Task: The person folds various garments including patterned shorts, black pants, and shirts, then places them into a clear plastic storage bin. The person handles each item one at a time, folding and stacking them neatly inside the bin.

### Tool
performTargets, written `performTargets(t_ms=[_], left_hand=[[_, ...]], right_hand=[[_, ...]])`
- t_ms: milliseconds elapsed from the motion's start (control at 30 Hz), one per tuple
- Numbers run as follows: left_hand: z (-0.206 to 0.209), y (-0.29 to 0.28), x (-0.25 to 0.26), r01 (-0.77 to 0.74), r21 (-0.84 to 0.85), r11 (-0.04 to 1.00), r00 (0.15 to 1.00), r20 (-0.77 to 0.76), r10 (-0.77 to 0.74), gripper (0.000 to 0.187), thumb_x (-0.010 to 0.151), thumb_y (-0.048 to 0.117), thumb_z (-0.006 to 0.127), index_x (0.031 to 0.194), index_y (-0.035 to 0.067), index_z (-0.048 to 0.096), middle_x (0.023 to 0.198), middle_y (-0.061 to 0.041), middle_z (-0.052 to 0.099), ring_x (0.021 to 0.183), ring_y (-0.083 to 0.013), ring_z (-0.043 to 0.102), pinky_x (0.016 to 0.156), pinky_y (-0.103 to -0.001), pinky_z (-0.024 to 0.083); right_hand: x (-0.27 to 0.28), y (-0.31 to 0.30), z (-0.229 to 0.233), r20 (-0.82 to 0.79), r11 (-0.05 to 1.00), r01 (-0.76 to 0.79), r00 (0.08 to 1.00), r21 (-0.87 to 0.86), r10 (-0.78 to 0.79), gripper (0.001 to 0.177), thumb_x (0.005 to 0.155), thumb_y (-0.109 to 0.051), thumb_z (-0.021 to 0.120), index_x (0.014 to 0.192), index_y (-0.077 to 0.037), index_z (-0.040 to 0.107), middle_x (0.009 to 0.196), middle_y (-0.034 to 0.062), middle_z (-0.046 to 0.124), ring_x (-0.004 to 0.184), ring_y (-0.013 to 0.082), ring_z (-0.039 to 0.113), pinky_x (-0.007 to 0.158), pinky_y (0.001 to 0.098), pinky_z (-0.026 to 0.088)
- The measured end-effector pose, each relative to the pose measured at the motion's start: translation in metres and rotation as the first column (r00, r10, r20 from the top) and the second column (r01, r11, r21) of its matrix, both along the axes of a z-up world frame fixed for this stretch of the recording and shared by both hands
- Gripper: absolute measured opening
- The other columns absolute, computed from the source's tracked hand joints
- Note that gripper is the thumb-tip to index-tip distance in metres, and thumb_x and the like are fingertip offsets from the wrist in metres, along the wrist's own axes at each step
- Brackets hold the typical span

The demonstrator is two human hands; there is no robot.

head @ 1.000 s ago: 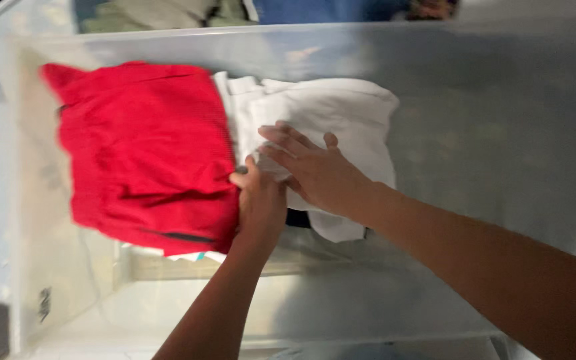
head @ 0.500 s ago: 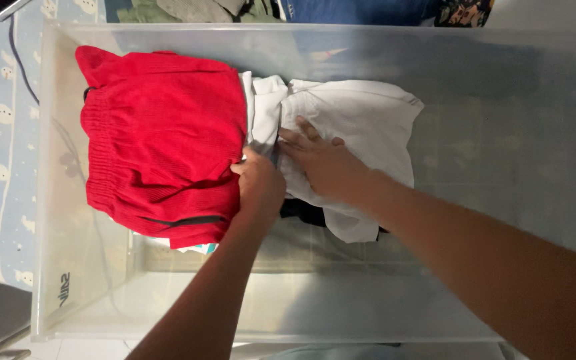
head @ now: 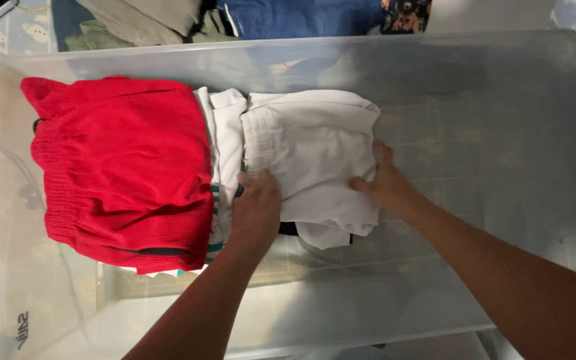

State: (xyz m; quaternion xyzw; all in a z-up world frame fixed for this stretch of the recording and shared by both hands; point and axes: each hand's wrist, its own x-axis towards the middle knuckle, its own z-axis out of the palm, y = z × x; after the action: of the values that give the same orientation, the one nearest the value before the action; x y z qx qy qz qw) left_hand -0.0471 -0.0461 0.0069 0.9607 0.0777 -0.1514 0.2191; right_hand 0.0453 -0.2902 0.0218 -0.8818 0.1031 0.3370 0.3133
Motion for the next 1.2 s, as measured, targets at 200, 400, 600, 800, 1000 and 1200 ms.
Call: performTargets(t_ms=[200, 400, 600, 800, 1000, 1200], left_hand=[[0.012, 0.002, 0.002, -0.059, -0.010, 0.998, 0.995, -0.079, 0.058, 0.032, 0.096, 0.003, 0.049, 0.128, -0.001, 0.053, 0.113, -0.037, 0.057, 0.097, -0.0492, 0.069, 0.081, -0.052, 0.059], [0.018, 0.003, 0.008, -0.094, 0.016, 0.995, 0.988, -0.125, 0.095, 0.049, 0.097, 0.005, 0.043, 0.146, 0.001, 0.043, 0.115, -0.033, 0.062, 0.099, -0.0453, 0.070, 0.086, -0.050, 0.058], [0.007, 0.004, 0.003, -0.131, -0.029, 0.991, 0.973, -0.194, 0.123, 0.052, 0.100, 0.005, 0.040, 0.151, 0.001, 0.037, 0.113, -0.034, 0.063, 0.101, -0.0461, 0.069, 0.087, -0.050, 0.057], [-0.017, 0.009, -0.012, -0.040, -0.044, 0.998, 0.994, -0.101, 0.035, 0.055, 0.095, 0.001, 0.043, 0.149, -0.007, 0.036, 0.108, -0.036, 0.065, 0.100, -0.0470, 0.068, 0.087, -0.050, 0.056], [0.016, 0.000, -0.035, 0.217, 0.361, 0.907, 0.970, 0.025, -0.242, 0.031, 0.096, -0.002, 0.047, 0.118, -0.022, 0.058, 0.106, -0.033, 0.066, 0.084, -0.0400, 0.072, 0.077, -0.045, 0.057], [0.096, 0.009, -0.027, -0.359, -0.322, 0.876, 0.927, -0.014, 0.375, 0.029, 0.092, 0.023, 0.066, 0.099, -0.005, 0.066, 0.102, -0.031, 0.067, 0.100, -0.0491, 0.065, 0.088, -0.054, 0.053]], right_hand=[[-0.019, -0.002, 0.011, -0.255, 0.998, 0.030, 0.967, 0.054, -0.015, 0.125, 0.079, -0.041, 0.087, 0.165, -0.022, -0.001, 0.156, 0.0223, 0.037, 0.133, 0.0422, 0.053, 0.098, 0.0641, 0.052], [-0.028, -0.009, -0.002, 0.138, 0.994, -0.111, 0.984, -0.008, 0.111, 0.119, 0.064, -0.041, 0.092, 0.154, -0.008, 0.021, 0.141, 0.0269, 0.054, 0.120, 0.0394, 0.064, 0.102, 0.0456, 0.053], [-0.034, -0.017, -0.008, 0.113, 0.995, -0.097, 0.989, -0.018, 0.099, 0.115, 0.069, -0.042, 0.089, 0.155, -0.007, 0.022, 0.137, 0.0293, 0.057, 0.116, 0.0390, 0.067, 0.101, 0.0445, 0.055], [-0.041, -0.031, 0.011, 0.119, 0.994, -0.105, 0.987, -0.009, 0.105, 0.104, 0.078, -0.035, 0.083, 0.157, -0.006, 0.022, 0.138, 0.0272, 0.056, 0.119, 0.0357, 0.064, 0.101, 0.0448, 0.053], [-0.060, -0.037, 0.049, 0.226, 0.993, -0.109, 0.967, -0.033, 0.114, 0.074, 0.084, -0.027, 0.078, 0.147, -0.010, 0.045, 0.132, 0.0150, 0.063, 0.112, 0.0269, 0.069, 0.090, 0.0430, 0.058], [-0.084, -0.014, 0.111, 0.382, 0.991, -0.097, 0.916, -0.093, 0.126, 0.037, 0.085, -0.029, 0.077, 0.118, -0.014, 0.074, 0.108, 0.0060, 0.078, 0.096, 0.0183, 0.075, 0.086, 0.0352, 0.060]])
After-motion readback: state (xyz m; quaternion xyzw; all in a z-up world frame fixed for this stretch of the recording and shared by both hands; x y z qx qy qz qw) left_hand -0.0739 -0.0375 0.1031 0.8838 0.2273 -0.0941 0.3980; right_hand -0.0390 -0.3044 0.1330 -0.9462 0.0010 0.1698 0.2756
